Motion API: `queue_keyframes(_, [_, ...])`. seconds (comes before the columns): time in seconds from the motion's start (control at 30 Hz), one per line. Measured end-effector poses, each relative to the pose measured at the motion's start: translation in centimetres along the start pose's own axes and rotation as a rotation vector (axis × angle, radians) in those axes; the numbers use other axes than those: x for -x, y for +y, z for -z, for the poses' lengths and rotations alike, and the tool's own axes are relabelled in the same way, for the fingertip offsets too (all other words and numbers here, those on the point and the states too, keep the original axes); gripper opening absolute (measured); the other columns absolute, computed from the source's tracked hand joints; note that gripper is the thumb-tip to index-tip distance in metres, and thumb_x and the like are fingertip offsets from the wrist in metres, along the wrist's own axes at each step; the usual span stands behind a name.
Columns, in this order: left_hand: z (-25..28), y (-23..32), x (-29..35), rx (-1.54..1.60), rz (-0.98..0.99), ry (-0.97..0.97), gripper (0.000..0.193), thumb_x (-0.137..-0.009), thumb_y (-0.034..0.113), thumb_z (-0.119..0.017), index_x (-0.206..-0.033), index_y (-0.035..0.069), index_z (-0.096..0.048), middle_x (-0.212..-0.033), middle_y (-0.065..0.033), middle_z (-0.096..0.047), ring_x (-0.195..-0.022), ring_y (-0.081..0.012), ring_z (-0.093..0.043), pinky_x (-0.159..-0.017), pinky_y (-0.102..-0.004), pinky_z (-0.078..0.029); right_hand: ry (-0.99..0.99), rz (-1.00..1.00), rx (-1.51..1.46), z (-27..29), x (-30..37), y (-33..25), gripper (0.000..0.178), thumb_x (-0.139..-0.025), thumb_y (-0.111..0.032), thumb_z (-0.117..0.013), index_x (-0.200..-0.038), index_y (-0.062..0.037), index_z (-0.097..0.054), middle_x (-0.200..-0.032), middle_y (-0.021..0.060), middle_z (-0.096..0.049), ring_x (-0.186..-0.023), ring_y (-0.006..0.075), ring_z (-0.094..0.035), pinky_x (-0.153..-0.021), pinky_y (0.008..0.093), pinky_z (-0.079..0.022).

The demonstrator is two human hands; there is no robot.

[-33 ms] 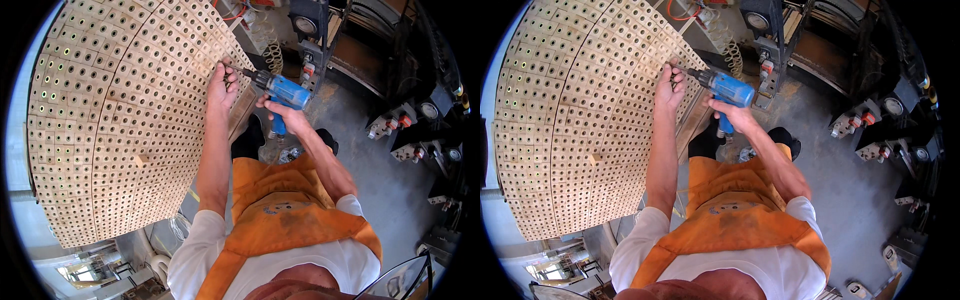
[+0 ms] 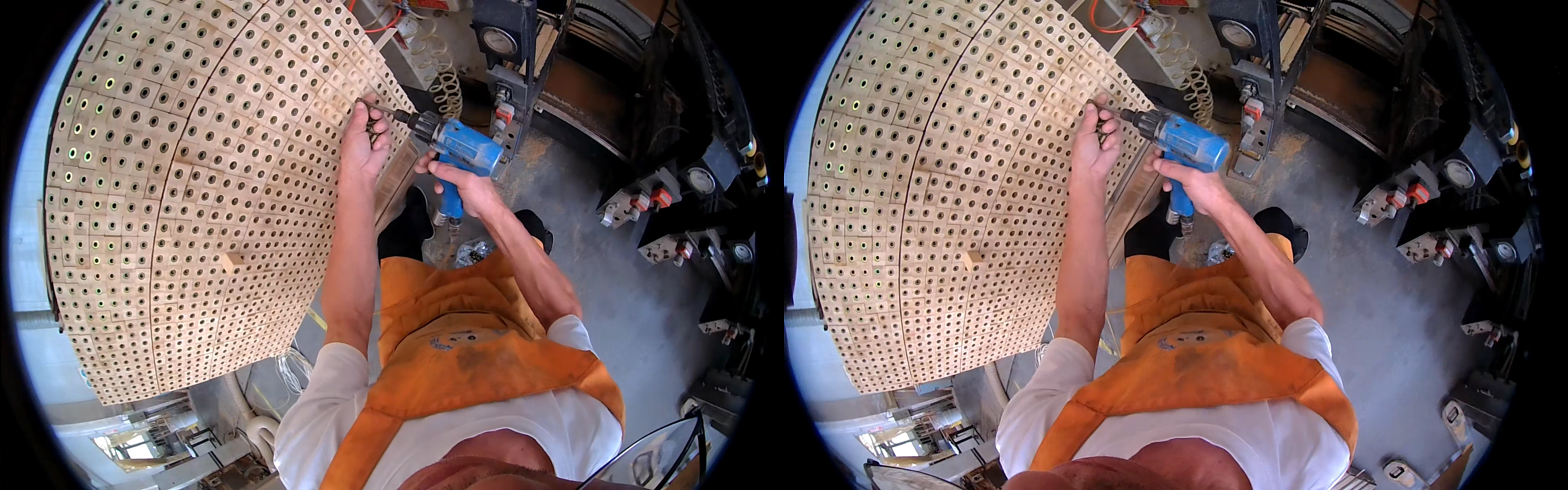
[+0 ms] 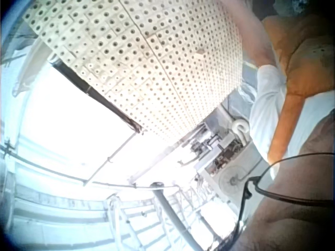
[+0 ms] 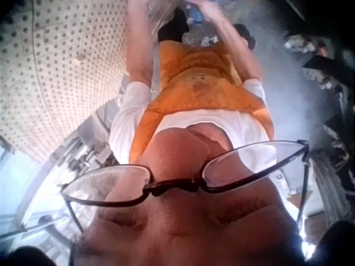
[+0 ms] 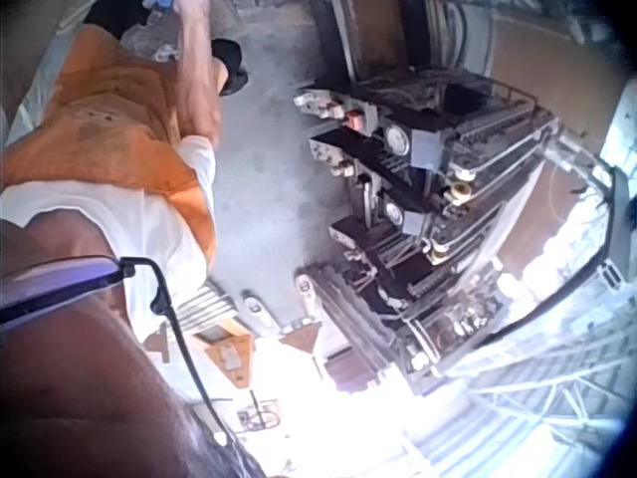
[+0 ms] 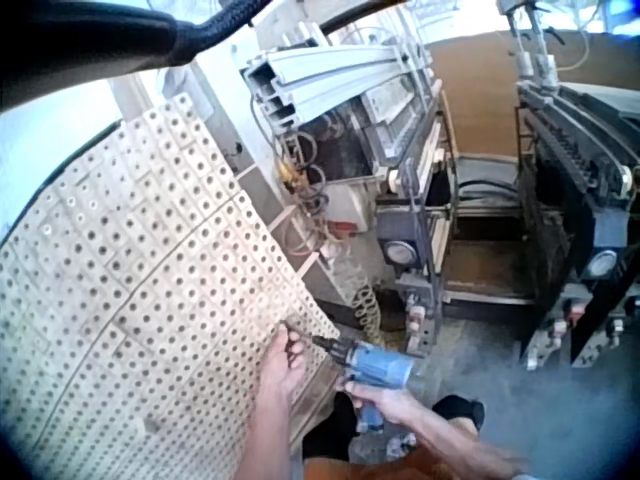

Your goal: The person uses a blue pneumatic drill to create holes in a large, curved wooden board with a grid of pre-drilled holes. The person holds the board steady with one hand while operating the drill with the other, systematically drilling into specific locations on the board.

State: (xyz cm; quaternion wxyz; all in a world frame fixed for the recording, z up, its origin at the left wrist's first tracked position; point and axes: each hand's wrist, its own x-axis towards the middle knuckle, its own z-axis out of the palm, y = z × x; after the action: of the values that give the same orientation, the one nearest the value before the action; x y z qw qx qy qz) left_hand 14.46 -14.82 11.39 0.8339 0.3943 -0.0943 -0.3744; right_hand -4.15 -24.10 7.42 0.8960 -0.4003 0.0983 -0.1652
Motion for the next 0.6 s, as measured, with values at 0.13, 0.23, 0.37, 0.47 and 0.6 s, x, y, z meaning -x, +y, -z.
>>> queue_keyframes(0.13, [-0.1,-0.6,0.7,-0.038,0.032,0.013,0.022,-0.097,0.024,-0.051,-0.107,0.004,-0.053,-0.082,-0.0001,-0.049,-0.064,-0.0072,-0.044,-0.042,-0.0166,-0.030,0.019,0.012,0.258,0.1,-0.2,-1.3,0.017,-0.085,-0.010,-0.066,-0.100,-0.0044,-0.061,-0.093,0.0049,-0.067,-0.086,0.0145,-0.064,-0.061,0.0260,-0.046])
queue_keyframes(0.23, [1.1,-1.5,1.7,-0.139,0.175,0.021,0.018,-0.096,0.019,-0.050,-0.102,0.003,-0.052,-0.083,-0.0011,-0.050,-0.062,-0.0068,-0.044,-0.041,-0.0165,-0.029,-0.002,0.036,0.400,-0.1,-0.6,-1.9,0.017,-0.084,-0.012,-0.067,-0.099,-0.0043,-0.063,-0.093,0.0033,-0.067,-0.077,0.0114,-0.060,-0.061,0.0258,-0.046])
queue_keyframes(0.37, [2.5,-4.1,4.4,-0.078,0.299,0.095,0.018,-0.097,0.017,-0.045,-0.104,0.002,-0.052,-0.084,-0.0016,-0.049,-0.062,-0.0057,-0.043,-0.040,-0.0153,-0.029,-0.022,0.023,0.379,-0.5,-0.5,-2.9,0.017,-0.084,-0.012,-0.068,-0.099,-0.0042,-0.064,-0.093,0.0026,-0.068,-0.073,0.0098,-0.056,-0.061,0.0255,-0.045])
queue_keyframes(0.47, [3.3,-5.4,5.7,-0.014,0.338,0.147,0.017,-0.099,0.017,-0.042,-0.106,0.003,-0.051,-0.086,-0.0023,-0.049,-0.063,-0.0057,-0.043,-0.041,-0.0145,-0.030,-0.043,0.028,0.365,-0.1,-0.8,-2.5,0.018,-0.084,-0.012,-0.068,-0.100,-0.0043,-0.064,-0.093,0.0027,-0.068,-0.073,0.0098,-0.057,-0.061,0.0258,-0.046])
queue_keyframes(0.6, [2.5,-6.0,7.9,0.043,0.464,0.087,0.012,-0.096,0.014,-0.047,-0.104,0.005,-0.052,-0.086,-0.0016,-0.050,-0.063,-0.0049,-0.044,-0.041,-0.0141,-0.030,-0.076,0.020,0.297,0.3,-0.9,-2.2,0.020,-0.084,-0.013,-0.068,-0.102,-0.0043,-0.064,-0.094,0.0030,-0.068,-0.075,0.0096,-0.058,-0.061,0.0262,-0.046])
